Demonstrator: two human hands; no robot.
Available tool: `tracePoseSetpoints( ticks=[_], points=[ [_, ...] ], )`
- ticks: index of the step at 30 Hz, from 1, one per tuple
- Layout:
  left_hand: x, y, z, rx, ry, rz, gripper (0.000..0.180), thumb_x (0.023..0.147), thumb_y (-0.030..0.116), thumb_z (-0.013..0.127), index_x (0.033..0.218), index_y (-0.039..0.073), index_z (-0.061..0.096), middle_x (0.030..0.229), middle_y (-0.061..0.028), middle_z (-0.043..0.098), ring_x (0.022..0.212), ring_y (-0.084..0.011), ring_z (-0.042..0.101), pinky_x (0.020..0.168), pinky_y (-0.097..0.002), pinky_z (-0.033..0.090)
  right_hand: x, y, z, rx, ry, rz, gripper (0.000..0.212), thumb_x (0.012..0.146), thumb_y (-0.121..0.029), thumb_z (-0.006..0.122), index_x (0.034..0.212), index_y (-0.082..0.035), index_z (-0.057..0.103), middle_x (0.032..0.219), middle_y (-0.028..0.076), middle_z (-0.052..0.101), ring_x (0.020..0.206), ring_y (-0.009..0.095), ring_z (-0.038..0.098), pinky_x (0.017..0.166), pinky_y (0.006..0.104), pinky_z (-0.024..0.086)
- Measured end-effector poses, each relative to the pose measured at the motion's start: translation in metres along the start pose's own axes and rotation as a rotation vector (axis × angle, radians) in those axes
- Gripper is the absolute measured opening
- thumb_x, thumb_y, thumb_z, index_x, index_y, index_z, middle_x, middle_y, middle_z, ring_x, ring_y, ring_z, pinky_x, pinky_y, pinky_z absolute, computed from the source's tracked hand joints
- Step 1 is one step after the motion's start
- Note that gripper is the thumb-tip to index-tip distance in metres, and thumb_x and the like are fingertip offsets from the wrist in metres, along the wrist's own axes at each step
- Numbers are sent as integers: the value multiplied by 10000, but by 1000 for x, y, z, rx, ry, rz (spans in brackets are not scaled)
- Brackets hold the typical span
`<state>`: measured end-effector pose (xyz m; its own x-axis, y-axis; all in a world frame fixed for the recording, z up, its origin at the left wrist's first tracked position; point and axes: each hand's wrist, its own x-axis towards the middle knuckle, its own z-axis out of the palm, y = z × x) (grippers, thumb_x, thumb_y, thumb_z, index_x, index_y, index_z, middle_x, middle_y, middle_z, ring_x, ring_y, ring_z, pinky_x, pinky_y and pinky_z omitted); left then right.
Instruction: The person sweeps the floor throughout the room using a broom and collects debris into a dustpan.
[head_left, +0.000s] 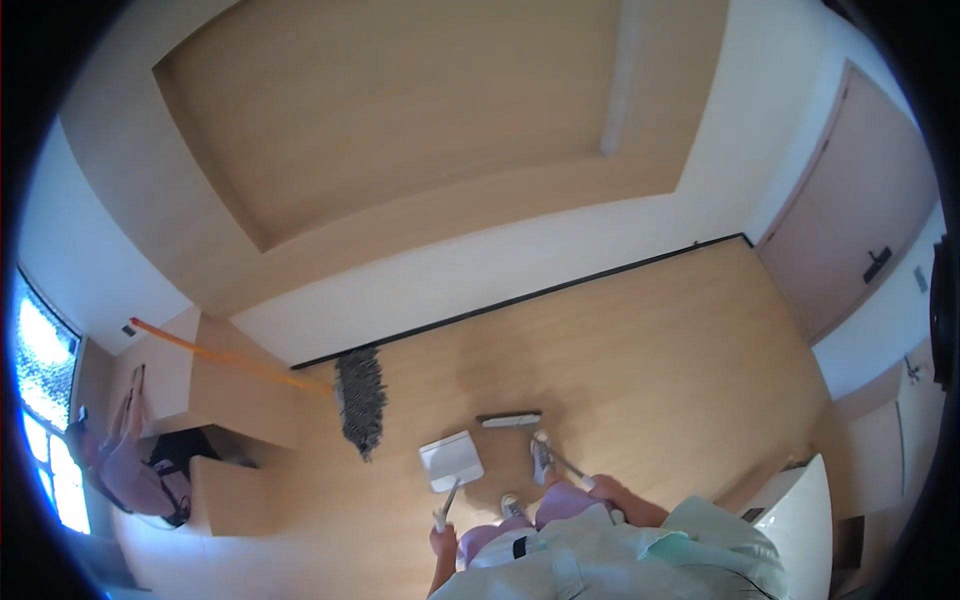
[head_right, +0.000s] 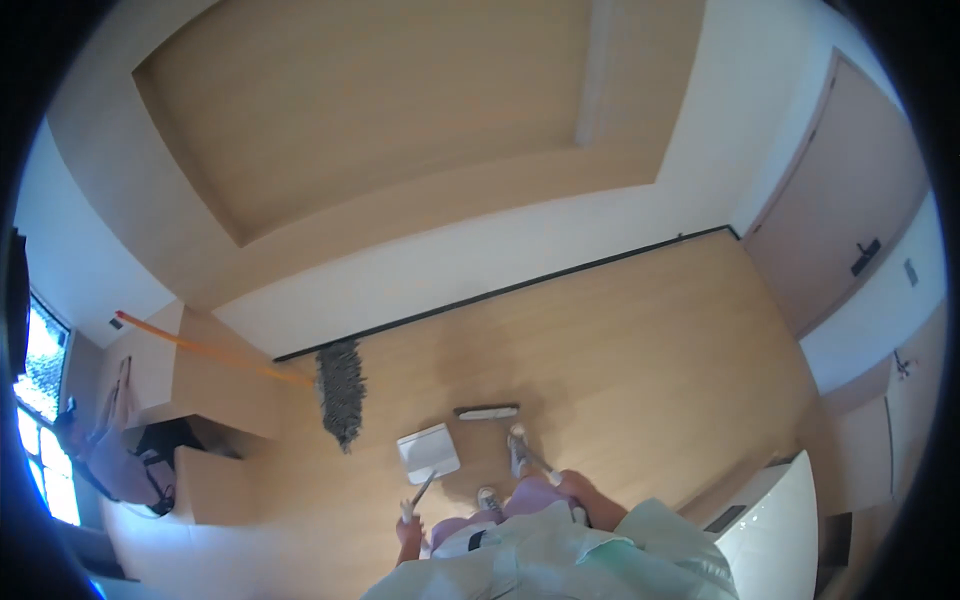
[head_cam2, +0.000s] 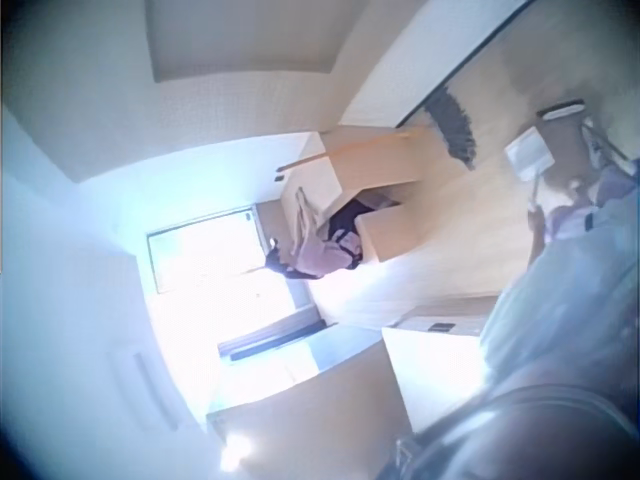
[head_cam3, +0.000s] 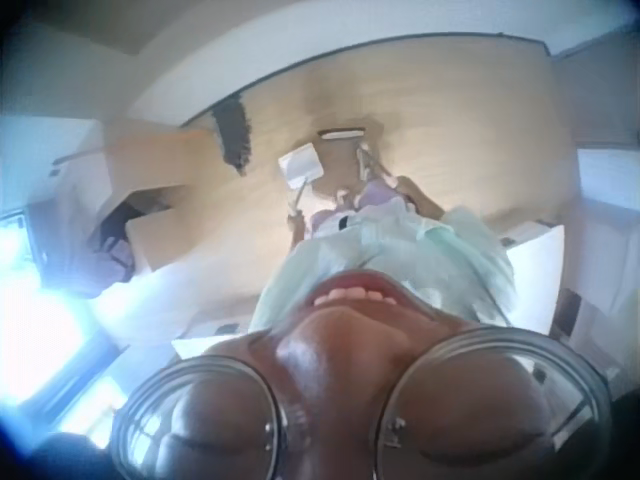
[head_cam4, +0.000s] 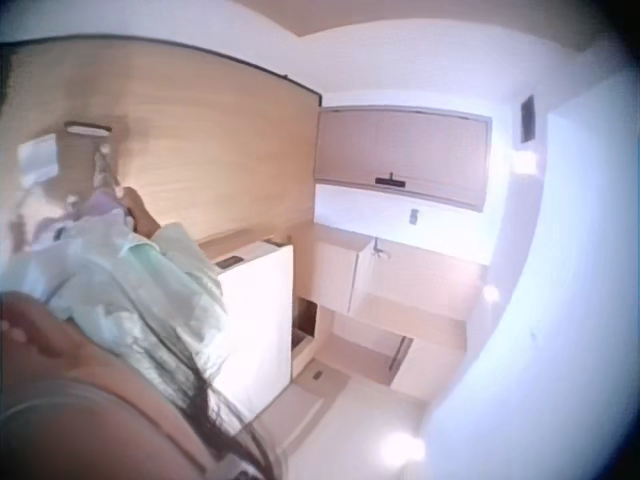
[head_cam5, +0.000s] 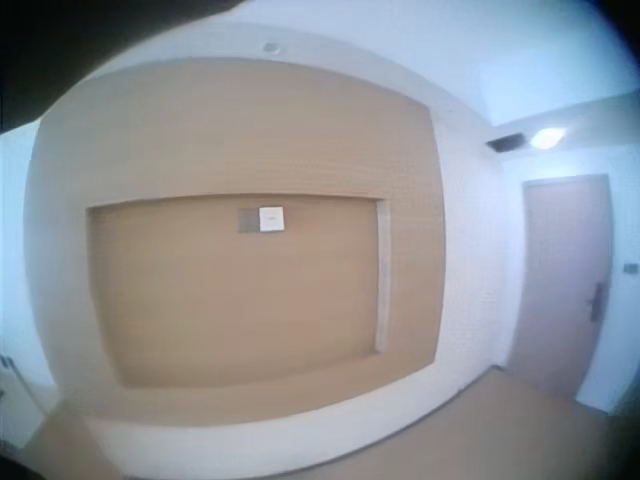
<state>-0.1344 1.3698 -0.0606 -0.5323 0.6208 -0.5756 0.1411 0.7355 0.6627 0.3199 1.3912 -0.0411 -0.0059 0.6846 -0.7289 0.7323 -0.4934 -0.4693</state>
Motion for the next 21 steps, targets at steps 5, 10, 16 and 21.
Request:
tracePoseSetpoints(
  ticks=[5,10,16,21],
  points=[
    [-57,-110,-10,596,-92,108,284,690,253,655,806,-3,691,686,-166,662,669,-327,656,623,-432,500,-38,48,53,-59,89,4,352,648,-279,620,907,-48,680,888,186,665,841,347,636,782,426,492],
    [-79,-132,-9,578,-191,114,273,677,262,663,783,14,700,669,-155,660,664,-314,657,622,-428,500,-81,99,79,7,13,106,365,626,-287,622,859,-11,679,850,224,658,803,348,643,723,422,496],
    [-82,-132,-9,386,-217,81,264,638,287,681,765,58,715,665,-146,661,648,-280,659,608,-411,500,-120,160,119,-22,106,106,352,607,-287,640,829,-17,680,808,204,658,777,335,639,708,417,498],
    [-89,-163,-7,114,-177,48,218,697,194,660,819,13,669,720,-105,664,597,-216,616,544,-371,485,-191,228,147,66,397,36,344,644,-297,668,847,-20,691,836,202,657,791,336,641,714,430,502]
  ],
)
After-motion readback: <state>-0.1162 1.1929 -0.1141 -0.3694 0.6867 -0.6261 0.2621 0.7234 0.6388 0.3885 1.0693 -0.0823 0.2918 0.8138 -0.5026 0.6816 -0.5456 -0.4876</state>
